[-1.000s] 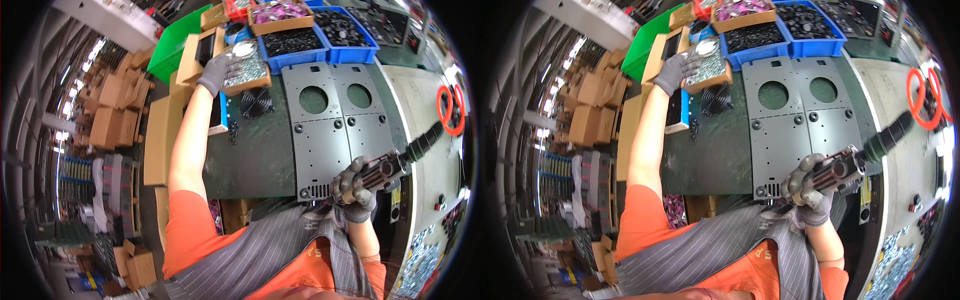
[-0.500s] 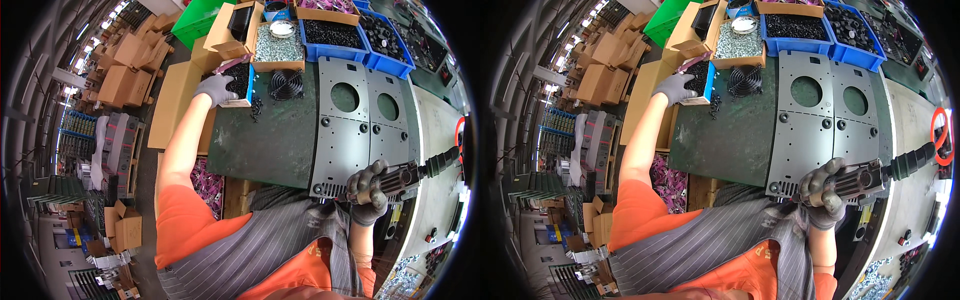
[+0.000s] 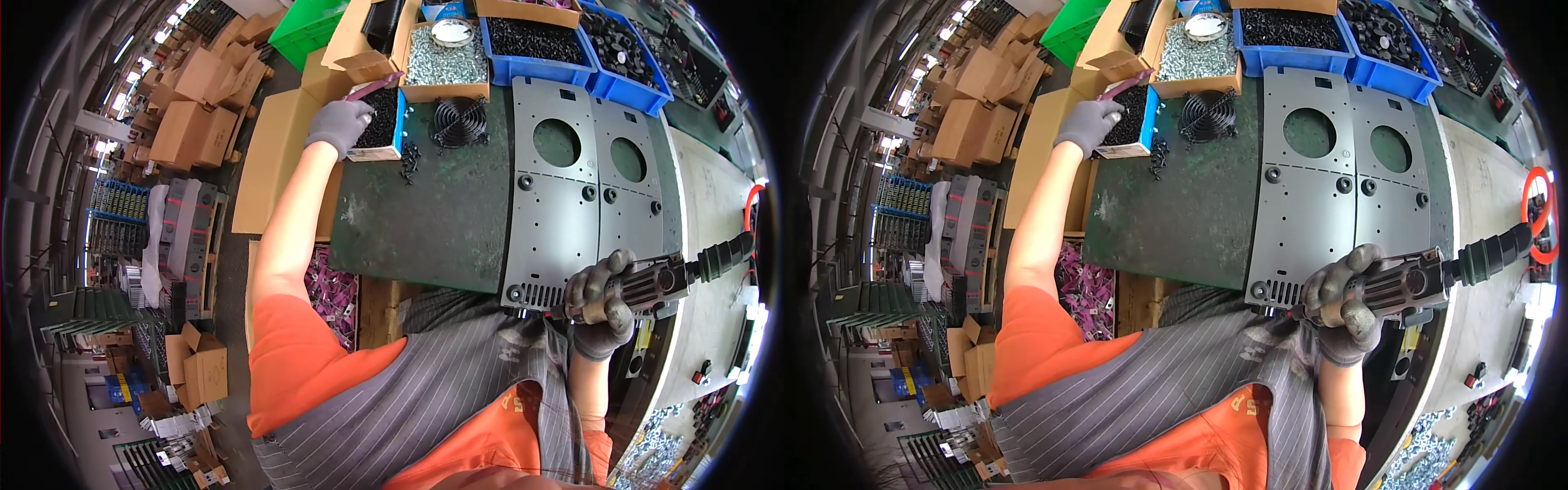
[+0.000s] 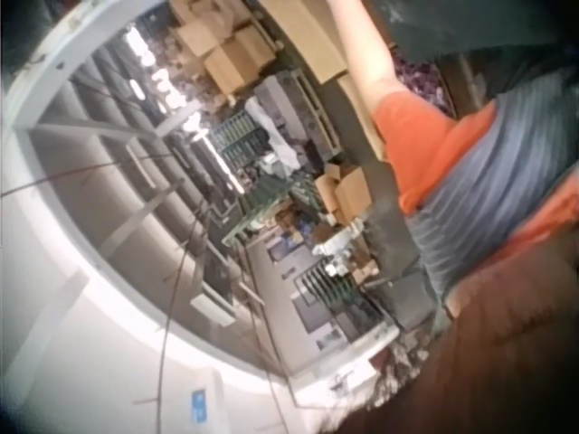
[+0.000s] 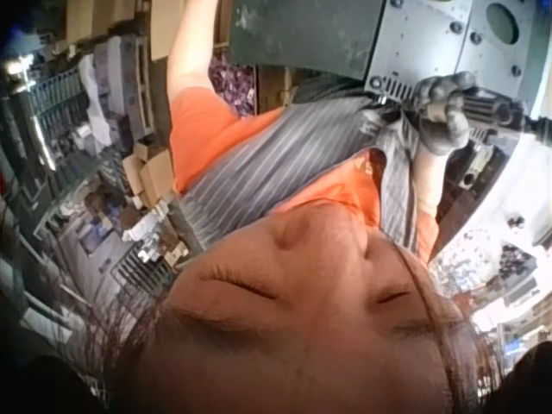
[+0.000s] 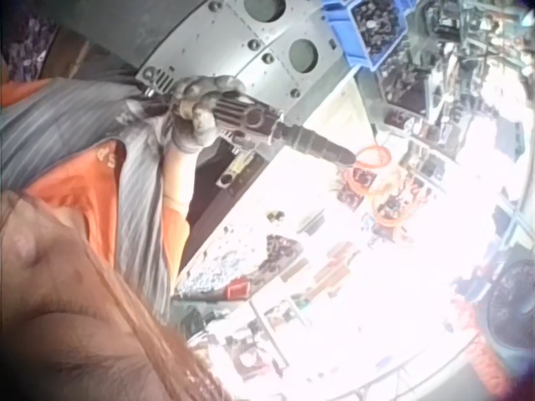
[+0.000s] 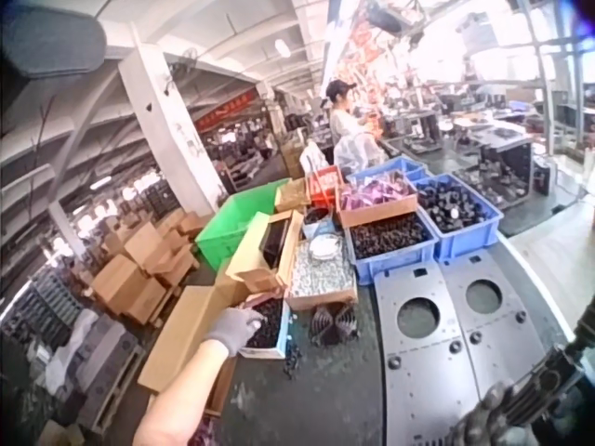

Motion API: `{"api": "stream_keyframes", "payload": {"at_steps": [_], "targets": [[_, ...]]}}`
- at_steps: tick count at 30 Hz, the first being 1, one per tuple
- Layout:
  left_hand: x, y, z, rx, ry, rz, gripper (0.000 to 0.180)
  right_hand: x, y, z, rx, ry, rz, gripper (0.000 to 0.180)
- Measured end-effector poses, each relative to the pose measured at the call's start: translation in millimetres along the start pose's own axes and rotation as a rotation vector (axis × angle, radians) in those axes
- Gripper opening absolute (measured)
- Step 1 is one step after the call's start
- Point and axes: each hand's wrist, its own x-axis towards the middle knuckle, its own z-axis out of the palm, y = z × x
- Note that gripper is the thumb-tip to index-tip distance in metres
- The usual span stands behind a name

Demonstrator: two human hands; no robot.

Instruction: The person uses a red-handled tool to scrape or clean small metal brackets with purple tape. They then place the brackets into a cardboard box. Next, they retrieve a metal chassis and use a pneumatic screwdriver to attach black rubber feet and screws to the chassis. Finally, they install a cooling fan into the chassis.

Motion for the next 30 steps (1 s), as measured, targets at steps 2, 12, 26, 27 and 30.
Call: {"api": "stream_keyframes", "payload": {"at_steps": [2,12,26,27,30], "targets": [[-5,4,-6,-0.061,0.019,-0.021,0.024,0,0,1,-0.015,0.015,-0.007,0.050],[11,-31,22,-1.226,-0.104,-0.276,0.022,-3,-5,-4,0.030,-0.011,0.079,0.052],[-61,68,50,-2.426,-0.687,-0.020,0.022,0,-5,-15,0.046,-0.023,0.021,0.054],[-71,87,55,-2.396,-0.770,0.000,0.025,2,-10,-9,0.063,0.022,0.047,0.052],[-97,140,70,-2.381,-0.977,0.112,0.033,9,-18,-11,0.020,0.000,-0.034,0.052]]}}
